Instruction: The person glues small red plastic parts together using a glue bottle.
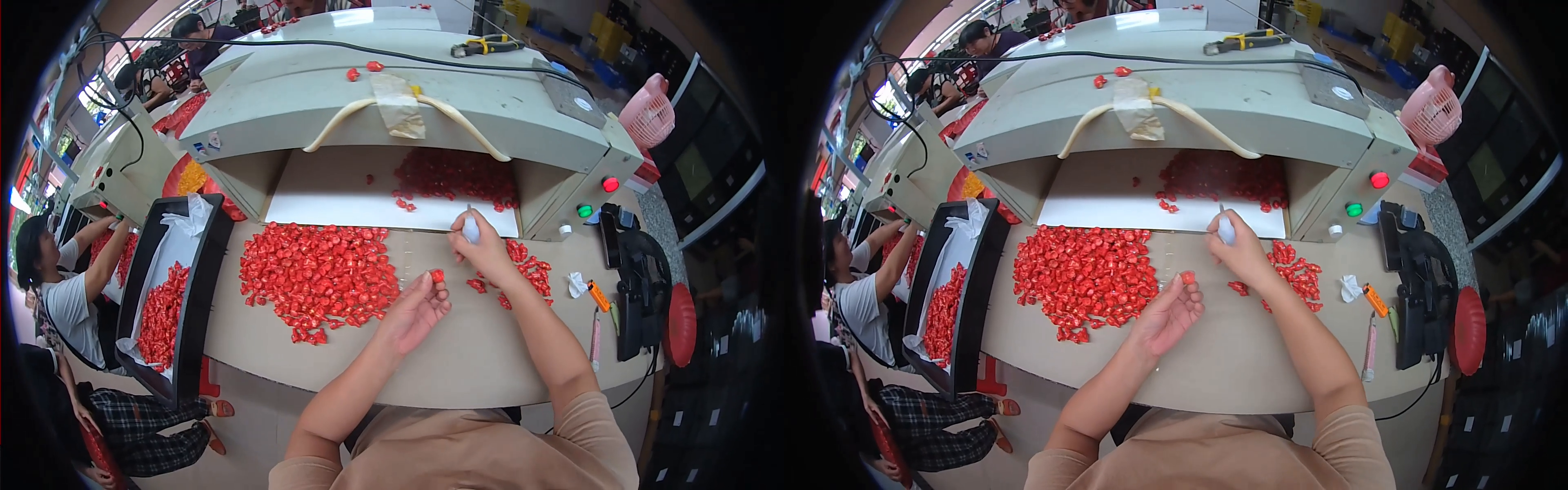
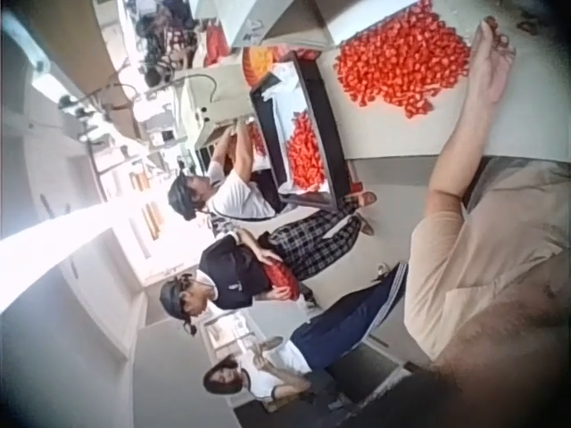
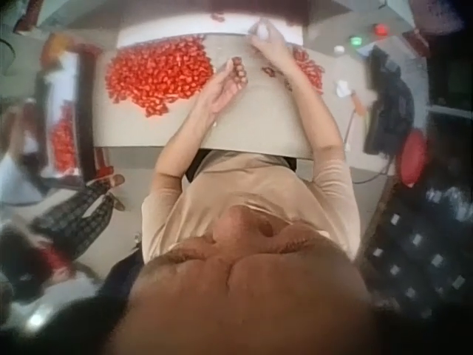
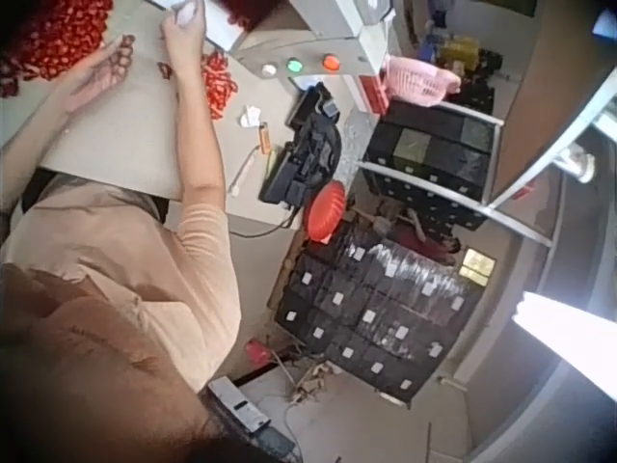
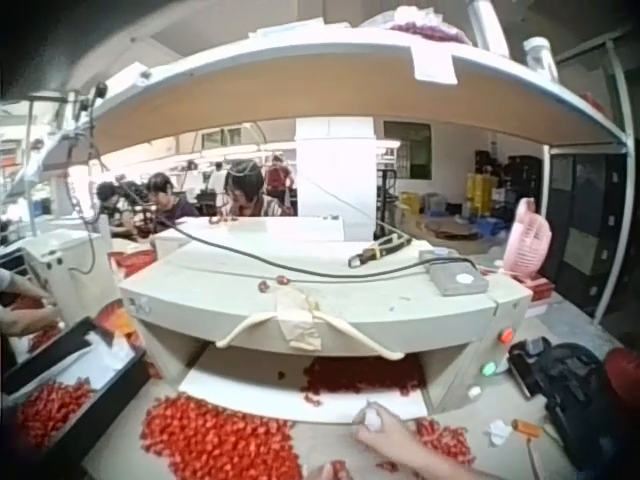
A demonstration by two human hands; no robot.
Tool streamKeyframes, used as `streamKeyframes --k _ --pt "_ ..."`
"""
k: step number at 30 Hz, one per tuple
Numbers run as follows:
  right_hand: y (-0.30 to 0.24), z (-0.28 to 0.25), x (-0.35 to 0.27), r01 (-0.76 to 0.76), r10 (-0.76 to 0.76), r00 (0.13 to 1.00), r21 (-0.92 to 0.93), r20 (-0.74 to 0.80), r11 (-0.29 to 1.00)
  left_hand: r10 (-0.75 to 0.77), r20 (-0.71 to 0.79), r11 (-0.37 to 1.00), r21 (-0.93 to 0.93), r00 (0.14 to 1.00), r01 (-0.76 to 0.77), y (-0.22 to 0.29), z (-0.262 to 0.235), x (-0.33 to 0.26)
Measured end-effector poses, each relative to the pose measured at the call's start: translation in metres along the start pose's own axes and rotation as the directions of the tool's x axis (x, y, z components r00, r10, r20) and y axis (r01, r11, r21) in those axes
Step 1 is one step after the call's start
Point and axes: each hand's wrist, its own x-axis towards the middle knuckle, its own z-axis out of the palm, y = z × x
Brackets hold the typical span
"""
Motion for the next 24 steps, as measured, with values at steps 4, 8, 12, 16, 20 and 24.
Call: streamKeyframes --k 4,8,12,16,20,24 --pt "0.002 0.02 0.055 0.345 -0.375 0.927 -0.423 0.014 0.838 0.007 0.063 0.999 -0.047 0.998 -0.004 0.003 -0.001 -0.002" --pt "0.007 0.032 0.087 0.486 -0.478 0.863 -0.525 0.163 0.699 0.013 0.074 0.998 -0.064 0.997 -0.008 0.006 0.003 -0.005" --pt "0.006 0.04 0.099 0.454 -0.433 0.882 -0.583 0.188 0.673 0.007 0.094 0.997 -0.083 0.996 0.0 0.007 0.004 -0.004" --pt "0.003 0.029 0.075 0.326 -0.395 0.919 -0.551 -0.007 0.768 0.005 0.075 0.996 -0.086 0.997 0.001 0.006 0.002 0.002" --pt "-0.034 0.025 -0.004 0.162 -0.188 0.979 -0.257 -0.083 0.953 0.059 0.005 0.995 -0.076 0.998 -0.058 0.009 -0.006 -0.005" --pt "-0.016 0.01 -0.073 0.05 -0.035 0.964 0.049 -0.263 0.998 0.041 0.005 0.999 0.001 0.999 -0.041 0.0 -0.009 0.001"
